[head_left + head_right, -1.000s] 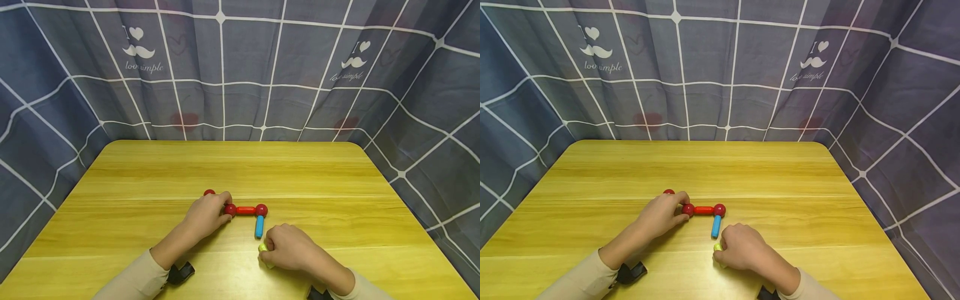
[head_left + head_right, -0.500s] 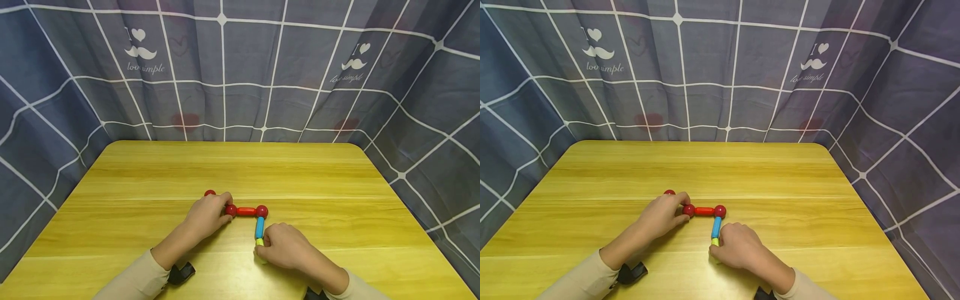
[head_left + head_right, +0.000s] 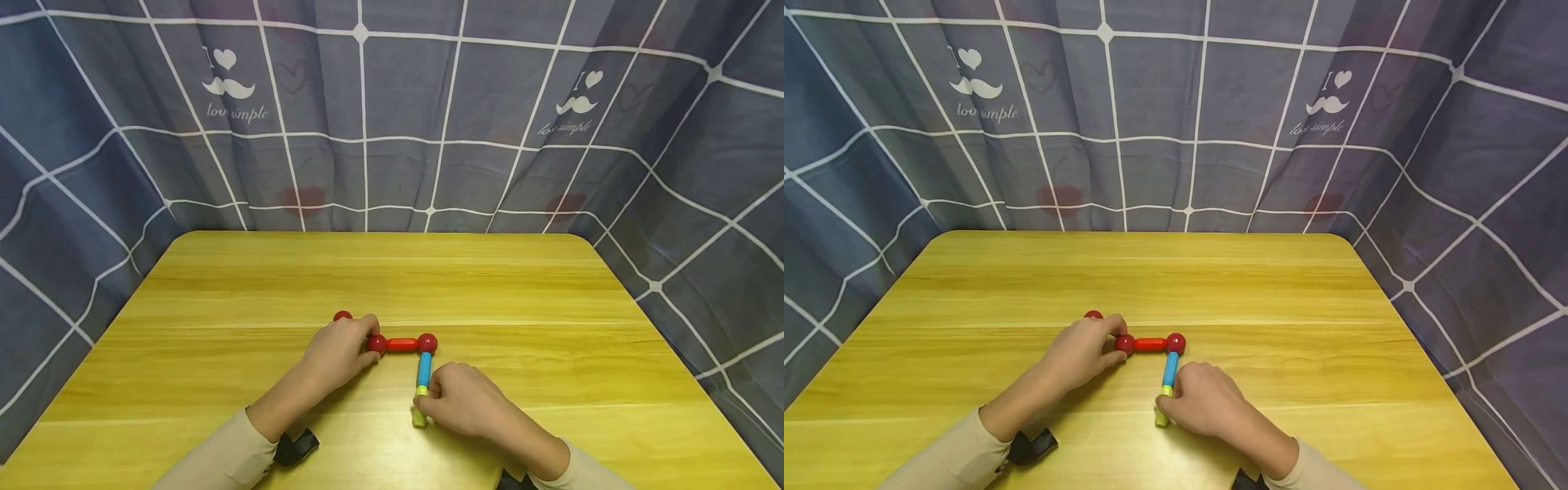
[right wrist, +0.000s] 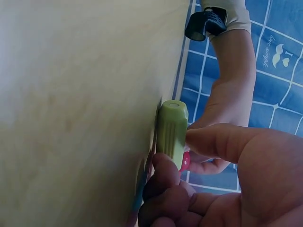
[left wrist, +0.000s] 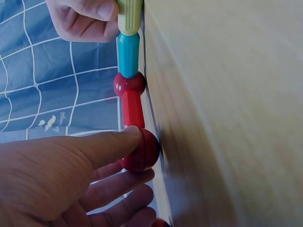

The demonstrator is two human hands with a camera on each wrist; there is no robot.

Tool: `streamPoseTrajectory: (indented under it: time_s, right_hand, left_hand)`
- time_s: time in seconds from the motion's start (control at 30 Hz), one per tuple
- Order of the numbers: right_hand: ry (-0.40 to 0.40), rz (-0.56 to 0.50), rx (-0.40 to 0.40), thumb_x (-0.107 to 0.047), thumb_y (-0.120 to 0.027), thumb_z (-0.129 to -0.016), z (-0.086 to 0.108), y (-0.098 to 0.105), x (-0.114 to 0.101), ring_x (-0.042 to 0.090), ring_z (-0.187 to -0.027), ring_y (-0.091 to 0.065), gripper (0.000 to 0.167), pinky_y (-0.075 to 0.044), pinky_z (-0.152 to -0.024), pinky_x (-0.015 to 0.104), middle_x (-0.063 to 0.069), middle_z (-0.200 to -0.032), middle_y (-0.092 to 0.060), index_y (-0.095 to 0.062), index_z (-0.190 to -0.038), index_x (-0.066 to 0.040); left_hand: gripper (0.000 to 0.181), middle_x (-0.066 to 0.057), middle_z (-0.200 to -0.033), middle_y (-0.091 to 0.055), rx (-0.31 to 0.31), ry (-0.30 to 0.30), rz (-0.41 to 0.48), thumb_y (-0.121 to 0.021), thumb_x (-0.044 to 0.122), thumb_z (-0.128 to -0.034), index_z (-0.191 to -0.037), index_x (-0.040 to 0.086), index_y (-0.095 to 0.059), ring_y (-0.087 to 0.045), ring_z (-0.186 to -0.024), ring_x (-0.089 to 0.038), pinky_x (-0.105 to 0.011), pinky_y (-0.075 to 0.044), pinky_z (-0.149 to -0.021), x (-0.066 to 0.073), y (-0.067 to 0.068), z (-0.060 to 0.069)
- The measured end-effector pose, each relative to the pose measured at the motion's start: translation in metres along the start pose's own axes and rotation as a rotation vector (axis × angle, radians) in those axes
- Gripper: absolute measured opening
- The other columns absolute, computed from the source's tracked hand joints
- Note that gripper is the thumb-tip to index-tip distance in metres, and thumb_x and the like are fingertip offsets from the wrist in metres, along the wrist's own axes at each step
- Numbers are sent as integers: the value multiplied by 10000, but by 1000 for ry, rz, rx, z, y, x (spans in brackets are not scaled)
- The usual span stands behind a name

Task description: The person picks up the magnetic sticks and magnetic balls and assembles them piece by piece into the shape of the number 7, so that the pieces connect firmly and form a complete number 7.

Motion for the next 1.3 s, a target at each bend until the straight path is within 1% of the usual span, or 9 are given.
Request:
streamPoseTrajectory:
  time_s: [0.1, 0.23, 0.67, 0.8, 1.0, 1.07, 1.13, 1.2, 1.3]
  right_hand:
    - [10, -34, -11, -410, -681, -859, 0, -1, -2, 44, -403, -380, 355, -277, -389, 233, -115, -484, -462, -567, -594, -203]
    - [20, -49, -16, -390, -685, -853, 0, -2, -3, 50, -421, -404, 319, -296, -397, 241, -112, -504, -487, -581, -611, -212]
    - [25, -91, -58, -315, -675, -851, 1, -6, -4, 52, -436, -398, 233, -294, -403, 240, -102, -541, -517, -608, -654, -211]
    - [31, -71, -38, -254, -668, -838, 1, -1, -3, 61, -467, -436, 170, -335, -423, 252, -104, -584, -547, -619, -678, -224]
    - [68, -31, 20, -166, -640, -824, 0, 14, -4, 52, -505, -467, 133, -391, -478, 255, -120, -589, -549, -618, -707, -228]
    - [73, -33, 32, -142, -633, -825, 0, 20, -4, 49, -500, -465, 130, -396, -484, 254, -119, -583, -546, -617, -724, -223]
    - [78, -37, 51, -115, -633, -821, 0, 26, -4, 49, -497, -463, 136, -394, -483, 253, -121, -591, -547, -618, -741, -224]
    - [83, -40, 81, -90, -636, -814, -1, 32, -4, 49, -489, -457, 153, -388, -471, 250, -123, -607, -552, -617, -750, -228]
    - [102, -31, 129, -75, -654, -807, -1, 38, -5, 44, -508, -467, 163, -395, -480, 245, -133, -666, -562, -626, -770, -231]
  left_hand:
    - [293, 78, -752, -578, 1, -2, 0, -845, 244, -773, -941, 165, -617, -468, -600, -91, -267, -416, -533, 0, -1, 0]
    - [296, 82, -747, -577, 5, -6, -5, -846, 246, -771, -941, 164, -619, -468, -597, -85, -262, -415, -530, 0, -1, 1]
    - [299, 82, -745, -577, 9, -13, -8, -847, 242, -770, -944, 162, -619, -464, -592, -86, -262, -411, -525, 1, -1, 0]
    - [306, 90, -738, -565, 5, -15, -14, -849, 247, -767, -953, 162, -621, -459, -590, -87, -262, -406, -523, 1, -2, 0]
    - [311, 87, -744, -577, 0, -21, 5, -853, 254, -762, -965, 161, -635, -456, -586, -86, -263, -410, -527, 1, -1, -1]
    - [313, 81, -732, -579, 1, -15, 24, -844, 266, -772, -988, 152, -647, -440, -576, -88, -270, -400, -521, 0, 3, -2]
    - [316, 64, -733, -586, 18, -8, 45, -828, 263, -788, -1022, 134, -658, -430, -556, -97, -282, -395, -513, -3, 11, -2]
    - [321, 43, -742, -589, 55, 9, 47, -811, 256, -803, -1054, 124, -663, -430, -548, -111, -296, -392, -511, -9, 22, -3]
    - [306, -14, -865, -640, 125, 41, 25, -796, 213, -810, -1065, 107, -664, -471, -585, -131, -306, -412, -537, -19, 39, -2]
Point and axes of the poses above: each hand's wrist, its own z-axis away from the middle knuckle, its own y-axis out of the back of the hand, x = y × z, the point moved 10 cm from there along -z, towards the middle knuckle
